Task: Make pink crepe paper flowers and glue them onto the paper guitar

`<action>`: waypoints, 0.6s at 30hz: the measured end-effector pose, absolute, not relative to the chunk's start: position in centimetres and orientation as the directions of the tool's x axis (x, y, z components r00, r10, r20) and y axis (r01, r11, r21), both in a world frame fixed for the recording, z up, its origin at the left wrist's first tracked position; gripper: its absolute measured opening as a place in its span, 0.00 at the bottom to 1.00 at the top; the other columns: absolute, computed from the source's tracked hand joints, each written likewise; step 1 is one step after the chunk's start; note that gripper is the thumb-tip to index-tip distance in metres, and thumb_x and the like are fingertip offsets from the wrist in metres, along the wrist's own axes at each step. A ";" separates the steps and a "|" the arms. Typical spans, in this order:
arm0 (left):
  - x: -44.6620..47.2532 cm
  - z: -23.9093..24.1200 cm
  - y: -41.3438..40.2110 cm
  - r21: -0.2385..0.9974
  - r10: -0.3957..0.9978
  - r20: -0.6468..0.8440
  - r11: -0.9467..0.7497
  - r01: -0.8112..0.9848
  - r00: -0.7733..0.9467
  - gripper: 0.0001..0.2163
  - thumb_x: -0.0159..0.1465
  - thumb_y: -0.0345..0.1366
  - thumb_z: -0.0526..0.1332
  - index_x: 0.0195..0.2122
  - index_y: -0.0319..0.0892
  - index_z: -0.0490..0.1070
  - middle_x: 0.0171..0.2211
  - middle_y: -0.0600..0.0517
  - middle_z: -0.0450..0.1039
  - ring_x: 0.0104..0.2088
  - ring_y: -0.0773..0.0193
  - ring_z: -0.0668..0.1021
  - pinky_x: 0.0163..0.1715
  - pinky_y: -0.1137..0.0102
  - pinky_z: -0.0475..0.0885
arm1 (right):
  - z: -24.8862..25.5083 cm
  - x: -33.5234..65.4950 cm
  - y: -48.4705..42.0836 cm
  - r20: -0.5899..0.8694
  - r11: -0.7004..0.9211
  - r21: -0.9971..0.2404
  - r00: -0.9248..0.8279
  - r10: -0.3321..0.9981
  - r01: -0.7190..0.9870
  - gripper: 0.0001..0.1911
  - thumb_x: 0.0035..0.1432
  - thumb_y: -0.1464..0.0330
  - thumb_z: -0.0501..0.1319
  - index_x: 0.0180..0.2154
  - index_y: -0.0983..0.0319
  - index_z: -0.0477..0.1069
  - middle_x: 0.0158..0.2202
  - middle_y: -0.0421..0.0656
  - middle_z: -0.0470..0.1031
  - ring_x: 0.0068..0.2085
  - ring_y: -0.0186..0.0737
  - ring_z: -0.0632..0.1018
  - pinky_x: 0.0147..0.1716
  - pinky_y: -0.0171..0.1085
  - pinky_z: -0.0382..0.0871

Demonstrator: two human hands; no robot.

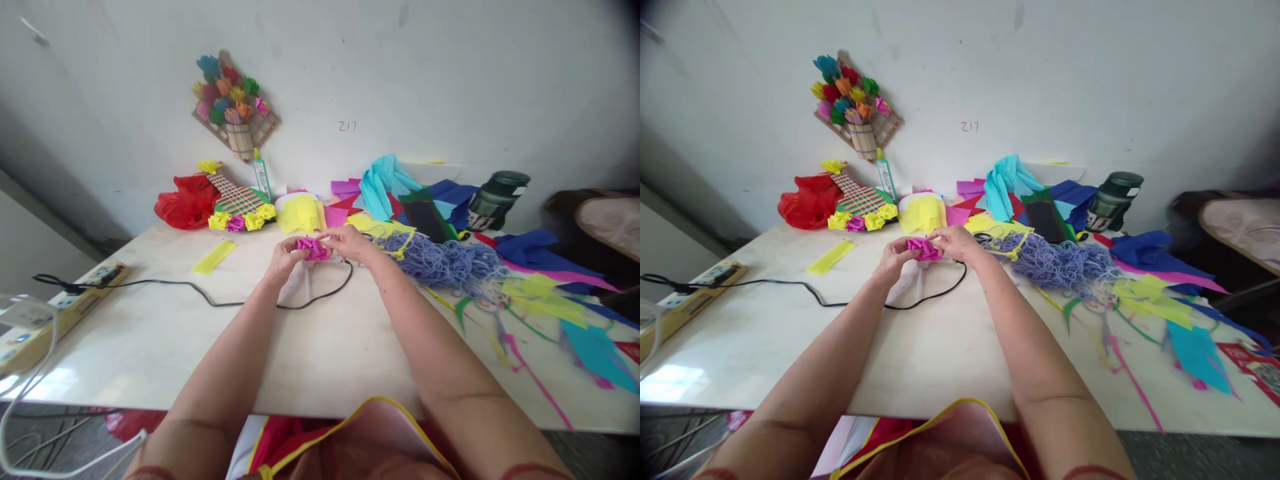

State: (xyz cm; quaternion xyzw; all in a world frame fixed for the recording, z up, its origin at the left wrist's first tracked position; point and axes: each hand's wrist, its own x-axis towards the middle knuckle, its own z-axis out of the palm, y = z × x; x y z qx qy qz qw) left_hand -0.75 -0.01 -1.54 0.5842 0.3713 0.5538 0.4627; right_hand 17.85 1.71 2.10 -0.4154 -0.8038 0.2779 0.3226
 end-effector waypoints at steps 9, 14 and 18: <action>-0.7 -1.4 -0.1 0.957 0.952 0.285 -0.276 -0.092 0.111 0.08 0.46 0.31 0.64 0.30 0.36 0.74 0.26 0.51 0.74 0.28 0.65 0.73 0.32 0.70 0.66 | 3.0 17.8 1.2 0.423 0.536 -0.477 -0.353 0.835 0.697 0.15 0.51 0.71 0.61 0.41 0.54 0.77 0.29 0.38 0.80 0.30 0.33 0.76 0.31 0.31 0.64; -0.7 -1.4 -0.1 0.957 0.952 0.286 -0.278 -0.089 0.111 0.09 0.47 0.31 0.64 0.31 0.36 0.74 0.27 0.51 0.74 0.29 0.64 0.73 0.34 0.69 0.67 | 2.6 17.8 1.6 0.486 0.566 -0.434 -0.347 0.802 0.701 0.10 0.52 0.68 0.62 0.38 0.52 0.78 0.34 0.38 0.80 0.35 0.36 0.78 0.33 0.32 0.66; -0.7 -1.6 0.0 0.951 0.947 0.306 -0.300 -0.076 0.100 0.10 0.47 0.32 0.65 0.32 0.37 0.75 0.28 0.51 0.75 0.30 0.64 0.74 0.35 0.69 0.67 | 2.4 17.9 2.1 0.529 0.619 -0.405 -0.380 0.759 0.673 0.07 0.52 0.67 0.63 0.34 0.55 0.79 0.35 0.41 0.80 0.36 0.36 0.77 0.34 0.32 0.65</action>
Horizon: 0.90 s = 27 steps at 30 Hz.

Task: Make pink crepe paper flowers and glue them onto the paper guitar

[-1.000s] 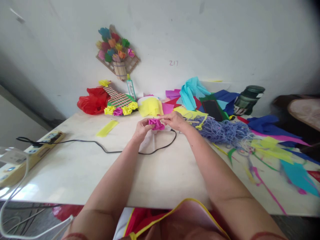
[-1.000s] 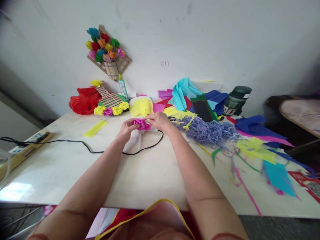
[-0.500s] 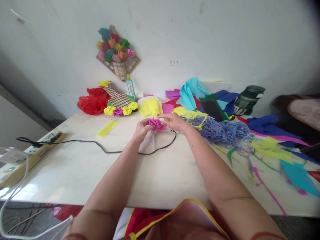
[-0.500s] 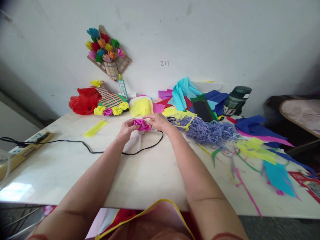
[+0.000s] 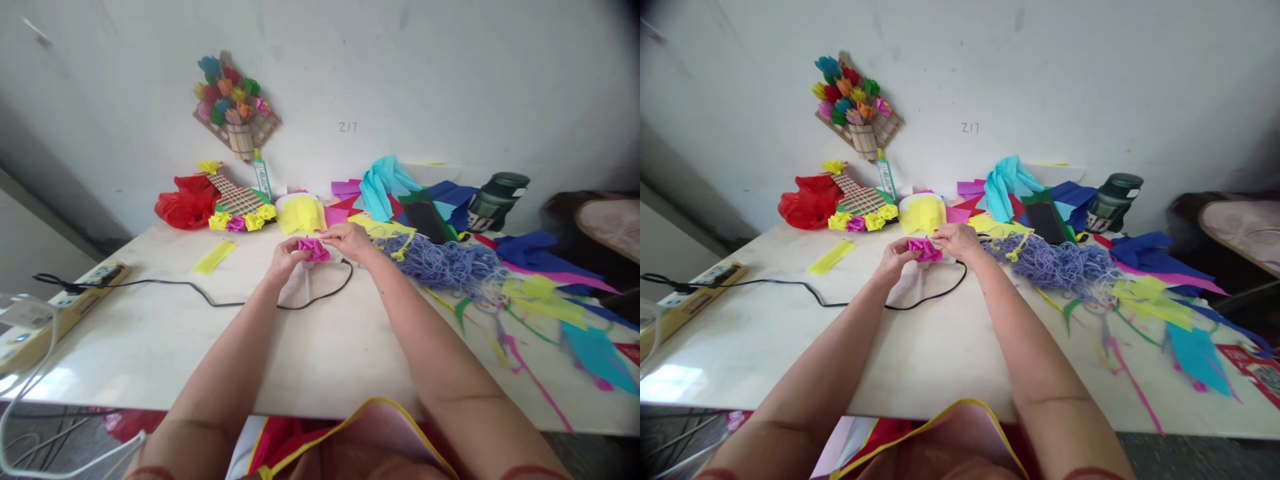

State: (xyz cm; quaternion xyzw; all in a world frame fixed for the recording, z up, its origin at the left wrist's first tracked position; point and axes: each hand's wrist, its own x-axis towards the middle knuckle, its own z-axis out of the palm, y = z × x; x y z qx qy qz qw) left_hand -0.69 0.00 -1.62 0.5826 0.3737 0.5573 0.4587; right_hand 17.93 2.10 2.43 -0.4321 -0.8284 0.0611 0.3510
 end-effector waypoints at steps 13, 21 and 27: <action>-0.7 -1.6 -0.1 0.951 0.947 0.308 -0.306 -0.036 0.086 0.11 0.46 0.31 0.64 0.32 0.38 0.76 0.28 0.51 0.75 0.31 0.62 0.74 0.36 0.68 0.68 | 2.6 17.9 1.7 0.455 0.613 -0.508 -0.416 0.787 0.605 0.07 0.51 0.70 0.61 0.31 0.62 0.78 0.26 0.41 0.78 0.29 0.33 0.75 0.30 0.30 0.62; -0.6 -1.4 -0.2 0.957 0.949 0.289 -0.282 -0.074 0.123 0.10 0.46 0.31 0.65 0.31 0.37 0.75 0.26 0.52 0.74 0.28 0.64 0.73 0.34 0.69 0.67 | 2.4 17.8 1.8 0.558 0.620 -0.418 -0.351 0.752 0.663 0.04 0.50 0.68 0.63 0.30 0.61 0.77 0.31 0.41 0.78 0.31 0.33 0.74 0.30 0.30 0.61; -0.8 -1.6 0.0 0.952 0.944 0.302 -0.292 -0.090 0.132 0.09 0.47 0.31 0.65 0.31 0.37 0.75 0.26 0.52 0.74 0.28 0.65 0.73 0.33 0.70 0.67 | 2.2 17.8 2.0 0.543 0.679 -0.393 -0.440 0.715 0.620 0.12 0.54 0.70 0.60 0.41 0.57 0.76 0.38 0.41 0.79 0.37 0.35 0.77 0.36 0.32 0.65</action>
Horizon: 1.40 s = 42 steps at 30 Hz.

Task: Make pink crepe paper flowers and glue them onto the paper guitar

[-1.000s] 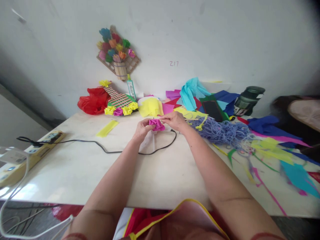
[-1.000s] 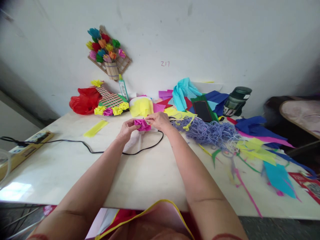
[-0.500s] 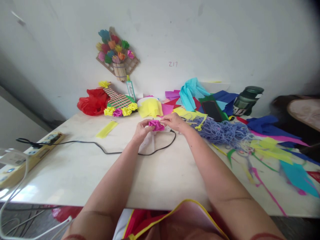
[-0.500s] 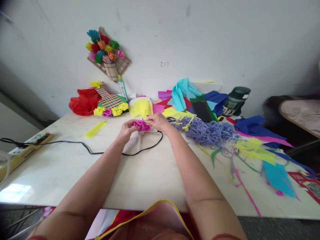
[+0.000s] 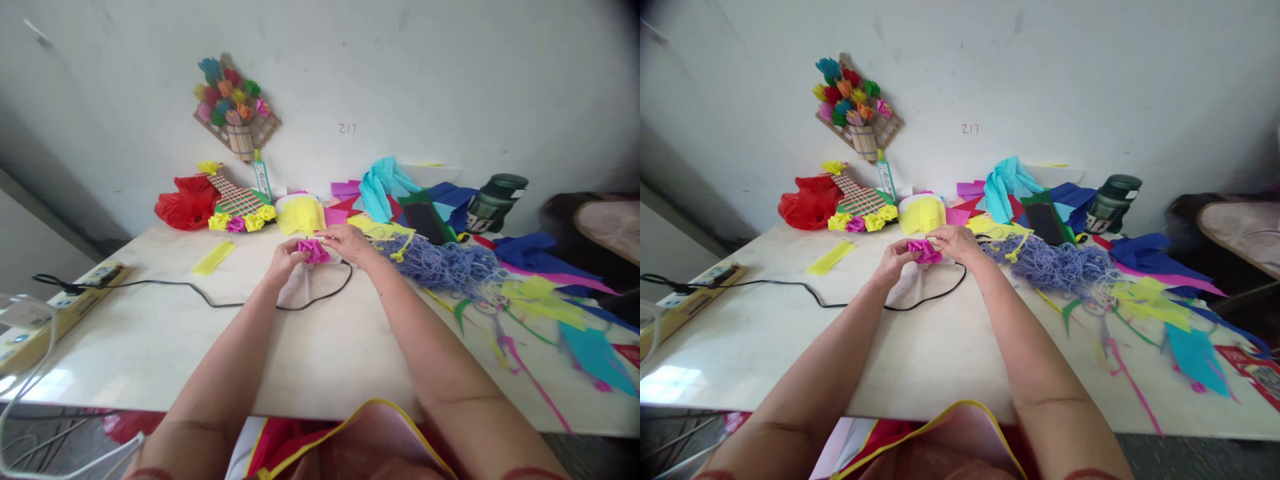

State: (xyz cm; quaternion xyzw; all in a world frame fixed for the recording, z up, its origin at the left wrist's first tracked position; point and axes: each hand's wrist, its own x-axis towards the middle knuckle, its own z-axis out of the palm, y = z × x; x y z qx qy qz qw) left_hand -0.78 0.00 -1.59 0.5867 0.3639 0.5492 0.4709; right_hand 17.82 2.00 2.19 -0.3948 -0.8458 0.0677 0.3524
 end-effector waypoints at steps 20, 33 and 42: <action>-0.7 -1.7 0.0 0.947 0.945 0.318 -0.315 -0.061 0.071 0.12 0.45 0.30 0.64 0.34 0.38 0.76 0.30 0.51 0.76 0.32 0.62 0.75 0.38 0.68 0.68 | 3.0 17.8 1.3 0.427 0.645 -0.487 -0.484 0.764 0.588 0.15 0.53 0.73 0.58 0.43 0.60 0.76 0.25 0.39 0.78 0.25 0.31 0.74 0.29 0.29 0.63; -0.3 -1.1 -0.3 0.965 0.972 0.233 -0.225 -0.138 0.043 0.15 0.42 0.30 0.64 0.34 0.38 0.74 0.28 0.52 0.75 0.30 0.64 0.74 0.34 0.70 0.67 | 3.5 17.2 0.3 0.466 0.620 -0.141 -0.501 0.729 0.772 0.12 0.59 0.66 0.56 0.41 0.57 0.76 0.40 0.44 0.79 0.41 0.41 0.78 0.38 0.35 0.65; -0.2 -1.4 -0.1 0.965 0.968 0.248 -0.243 -0.098 0.039 0.17 0.44 0.28 0.61 0.38 0.38 0.74 0.26 0.54 0.73 0.28 0.66 0.73 0.31 0.71 0.66 | 3.5 17.0 0.2 0.410 0.606 -0.094 -0.524 0.746 0.790 0.13 0.60 0.66 0.54 0.40 0.60 0.76 0.37 0.47 0.79 0.40 0.42 0.77 0.36 0.35 0.63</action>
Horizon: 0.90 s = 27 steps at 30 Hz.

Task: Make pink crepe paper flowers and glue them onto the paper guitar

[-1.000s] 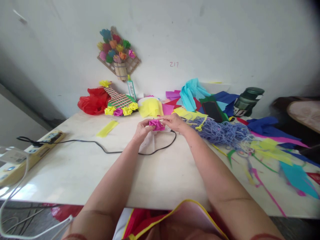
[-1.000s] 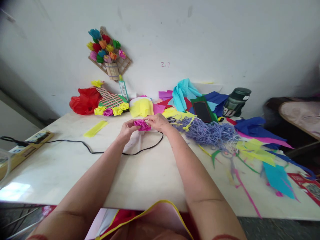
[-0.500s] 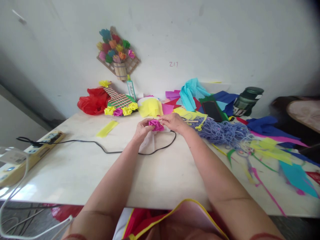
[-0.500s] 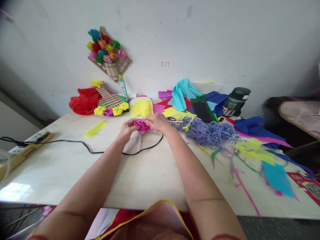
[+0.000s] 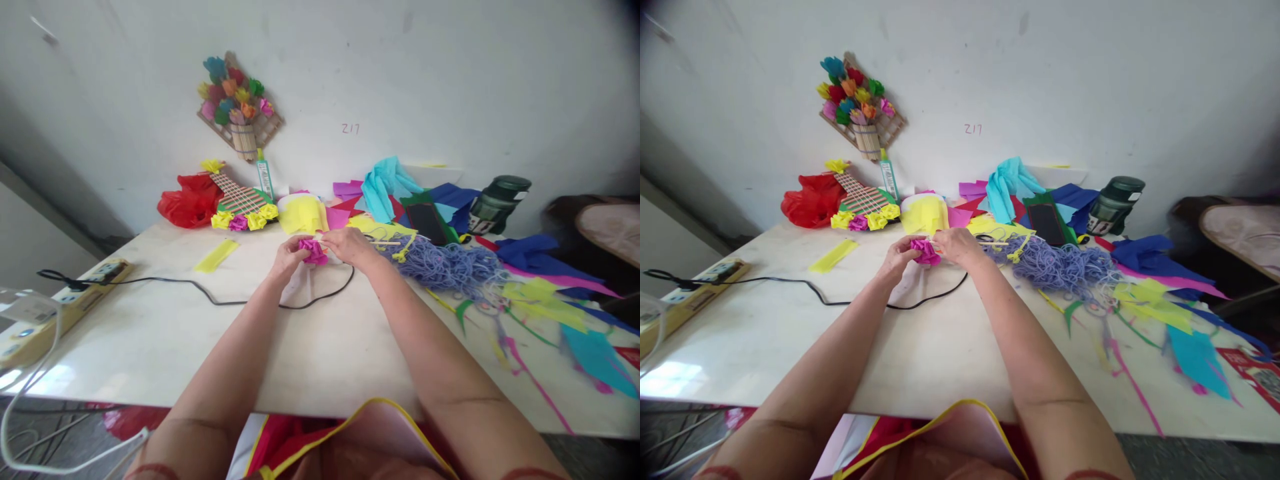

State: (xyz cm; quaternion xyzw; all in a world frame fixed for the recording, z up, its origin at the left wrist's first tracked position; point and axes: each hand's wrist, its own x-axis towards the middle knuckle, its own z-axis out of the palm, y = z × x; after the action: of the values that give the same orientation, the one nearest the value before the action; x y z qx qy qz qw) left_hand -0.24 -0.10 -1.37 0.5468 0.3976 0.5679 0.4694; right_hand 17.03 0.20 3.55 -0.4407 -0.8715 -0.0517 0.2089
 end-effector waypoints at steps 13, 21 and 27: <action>-0.3 -1.3 -0.1 0.955 0.965 0.254 -0.261 -0.144 -0.059 0.17 0.43 0.28 0.61 0.37 0.38 0.74 0.29 0.53 0.74 0.31 0.65 0.74 0.34 0.70 0.67 | 3.8 17.7 0.0 0.376 0.518 0.013 -0.485 0.790 0.855 0.17 0.62 0.60 0.51 0.42 0.55 0.76 0.36 0.46 0.79 0.39 0.43 0.77 0.35 0.36 0.62; -0.5 -2.0 0.7 0.920 0.947 0.268 -0.306 -0.245 -0.176 0.15 0.44 0.30 0.62 0.35 0.38 0.72 0.28 0.52 0.74 0.29 0.64 0.74 0.32 0.69 0.68 | 4.1 18.2 0.2 0.400 0.485 -0.043 -0.429 0.810 0.874 0.17 0.61 0.62 0.50 0.43 0.58 0.75 0.39 0.46 0.79 0.40 0.43 0.77 0.36 0.36 0.61; -0.3 -1.4 0.5 0.901 0.973 0.141 -0.202 -0.384 -0.183 0.19 0.42 0.31 0.64 0.38 0.39 0.69 0.28 0.53 0.74 0.28 0.65 0.75 0.31 0.69 0.69 | 4.4 18.0 0.3 0.360 0.443 -0.359 -0.316 0.878 0.822 0.16 0.59 0.61 0.53 0.35 0.62 0.77 0.30 0.44 0.78 0.32 0.37 0.75 0.29 0.32 0.59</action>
State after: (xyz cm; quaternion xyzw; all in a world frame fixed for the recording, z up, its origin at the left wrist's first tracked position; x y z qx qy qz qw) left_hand -0.30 0.50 -1.44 0.3900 0.3775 0.6701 0.5062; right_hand 18.01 0.34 4.36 -0.5251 -0.8093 0.0544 0.2577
